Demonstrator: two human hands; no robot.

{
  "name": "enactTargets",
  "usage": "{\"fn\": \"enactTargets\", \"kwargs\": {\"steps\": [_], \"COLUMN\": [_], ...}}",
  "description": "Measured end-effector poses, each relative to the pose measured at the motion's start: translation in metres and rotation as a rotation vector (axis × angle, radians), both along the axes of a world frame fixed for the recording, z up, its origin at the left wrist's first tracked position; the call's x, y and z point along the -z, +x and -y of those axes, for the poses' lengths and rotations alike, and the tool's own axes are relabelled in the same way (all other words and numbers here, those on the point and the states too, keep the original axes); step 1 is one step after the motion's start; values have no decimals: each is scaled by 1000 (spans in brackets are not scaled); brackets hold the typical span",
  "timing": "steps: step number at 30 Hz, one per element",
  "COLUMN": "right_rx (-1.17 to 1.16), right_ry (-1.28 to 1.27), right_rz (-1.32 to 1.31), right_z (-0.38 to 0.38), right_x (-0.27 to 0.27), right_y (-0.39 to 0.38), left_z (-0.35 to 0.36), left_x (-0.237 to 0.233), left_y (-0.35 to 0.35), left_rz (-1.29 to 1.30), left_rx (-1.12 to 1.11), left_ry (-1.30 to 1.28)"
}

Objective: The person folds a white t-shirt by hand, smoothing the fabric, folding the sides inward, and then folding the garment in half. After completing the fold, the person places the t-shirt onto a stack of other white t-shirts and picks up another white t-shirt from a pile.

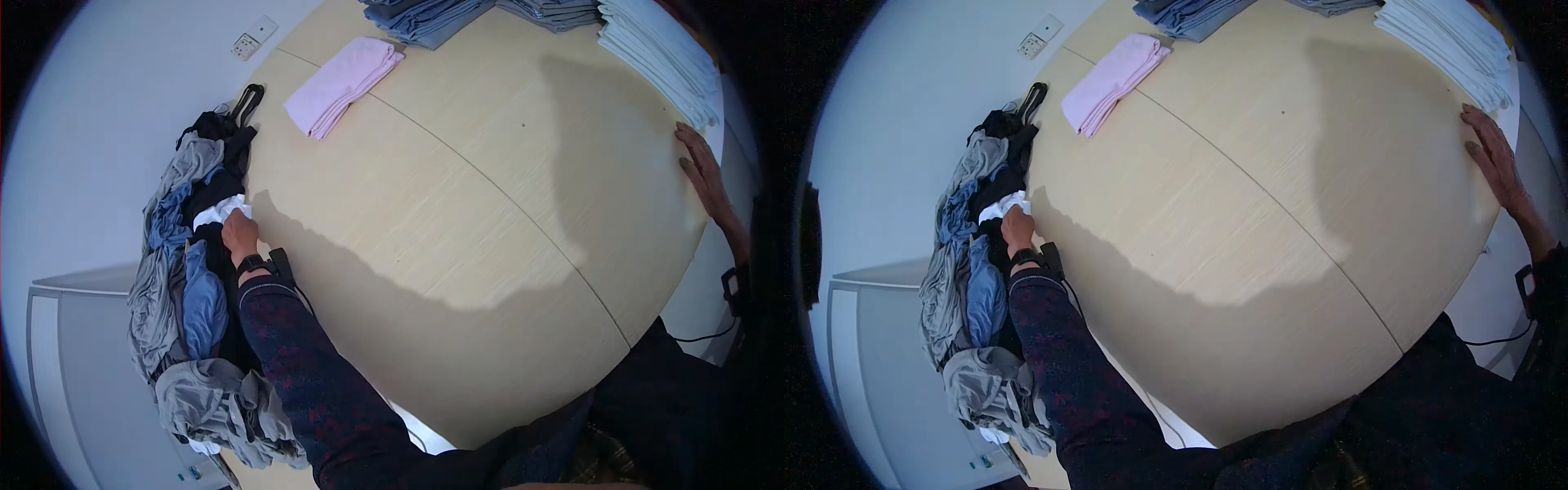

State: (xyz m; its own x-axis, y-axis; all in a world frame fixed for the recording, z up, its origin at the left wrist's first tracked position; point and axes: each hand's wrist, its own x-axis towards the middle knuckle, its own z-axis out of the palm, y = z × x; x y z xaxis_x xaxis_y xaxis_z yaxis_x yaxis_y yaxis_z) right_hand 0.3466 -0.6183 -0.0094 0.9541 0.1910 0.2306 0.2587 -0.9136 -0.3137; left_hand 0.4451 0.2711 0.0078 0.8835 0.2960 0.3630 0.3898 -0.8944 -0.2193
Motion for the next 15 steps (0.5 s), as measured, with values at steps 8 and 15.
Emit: {"fn": "enactTargets", "kwargs": {"steps": [8, 15], "right_rx": [26, -8], "right_ry": [-84, -91], "right_rz": [44, 121], "right_z": [-1, -3], "right_x": [2, 1], "right_y": [1, 4], "left_z": [28, 95], "left_x": [-15, -10], "left_y": [-36, -66], "left_rz": [-181, -175], "left_rx": [144, 474], "left_ry": [1, -233]}}
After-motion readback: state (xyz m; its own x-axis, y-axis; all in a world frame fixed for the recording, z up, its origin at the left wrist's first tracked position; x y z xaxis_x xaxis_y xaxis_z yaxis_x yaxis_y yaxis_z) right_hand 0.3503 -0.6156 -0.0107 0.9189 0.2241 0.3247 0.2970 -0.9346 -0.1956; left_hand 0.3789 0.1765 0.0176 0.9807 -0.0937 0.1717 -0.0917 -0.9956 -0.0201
